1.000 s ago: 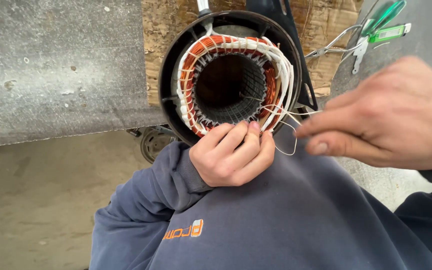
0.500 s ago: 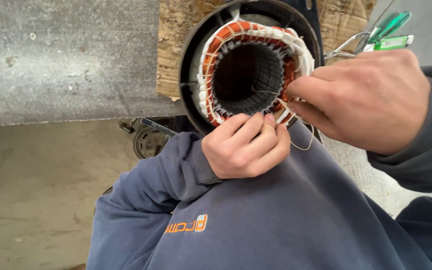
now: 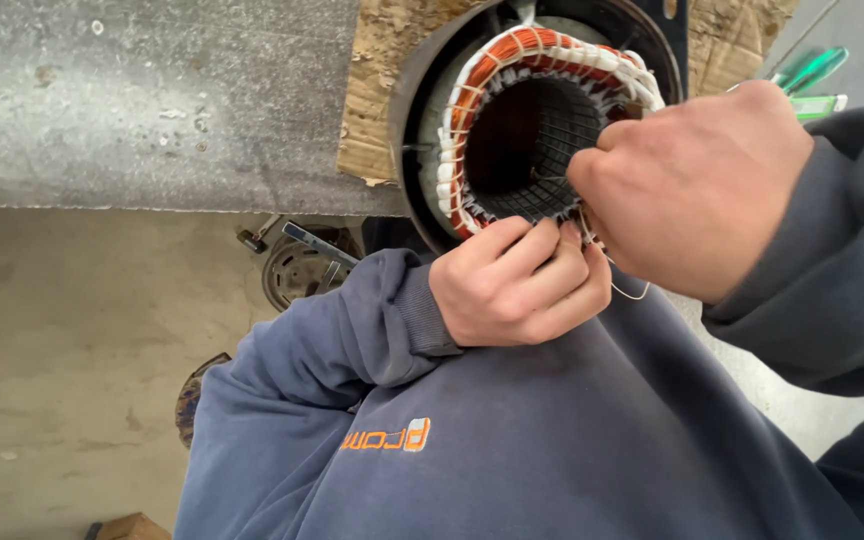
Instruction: Securing and lacing copper windings in an electric motor stator using lacing cord and pliers.
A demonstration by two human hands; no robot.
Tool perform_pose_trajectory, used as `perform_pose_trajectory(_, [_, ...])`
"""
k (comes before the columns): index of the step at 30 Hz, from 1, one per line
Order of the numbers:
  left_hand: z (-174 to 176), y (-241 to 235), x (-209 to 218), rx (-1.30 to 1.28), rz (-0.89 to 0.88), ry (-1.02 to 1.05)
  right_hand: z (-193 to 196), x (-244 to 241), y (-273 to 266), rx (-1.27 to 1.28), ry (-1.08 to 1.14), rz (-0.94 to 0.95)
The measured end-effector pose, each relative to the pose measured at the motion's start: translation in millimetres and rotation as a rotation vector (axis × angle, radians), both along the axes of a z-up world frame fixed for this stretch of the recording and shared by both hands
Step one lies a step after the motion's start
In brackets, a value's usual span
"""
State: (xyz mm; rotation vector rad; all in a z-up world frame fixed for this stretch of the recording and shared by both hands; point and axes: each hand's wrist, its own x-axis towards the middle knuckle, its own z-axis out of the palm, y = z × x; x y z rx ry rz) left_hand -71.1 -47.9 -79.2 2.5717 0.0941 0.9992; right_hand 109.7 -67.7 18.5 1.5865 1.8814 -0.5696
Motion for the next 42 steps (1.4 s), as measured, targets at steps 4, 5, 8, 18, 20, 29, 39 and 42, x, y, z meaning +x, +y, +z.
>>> perform_pose_trajectory(4, [-2, 0, 1, 0.005, -0.005, -0.015, -7, 1, 10, -0.211, -0.064, 0.026])
perform_pose_trajectory(5, [-3, -1, 2, 0.002, -0.007, -0.021, -7, 1, 5, -0.215, -0.069, 0.023])
perform_pose_trajectory(8, [-5, -3, 1, -0.028, 0.018, -0.034, -4, 0, -5, -0.104, -0.017, 0.198])
perform_pose_trajectory(18, [-3, 5, 1, -0.003, -0.011, -0.017, 18, 49, -38, -0.041, -0.054, 0.029])
perform_pose_trajectory(20, [-1, 5, 2, 0.004, -0.034, -0.01, 18, 45, -31, 0.06, 0.017, -0.028])
perform_pose_trajectory(29, [2, 4, 5, 0.001, -0.03, 0.031, 9, 40, -10, 0.016, 0.093, 0.188])
perform_pose_trajectory(39, [-1, 4, 2, 0.017, -0.045, 0.036, 3, 100, -48, -0.258, 0.822, -0.366])
perform_pose_trajectory(42, [1, 4, 2, 0.026, -0.052, 0.049, 20, 65, -9, -0.595, 0.203, -0.308])
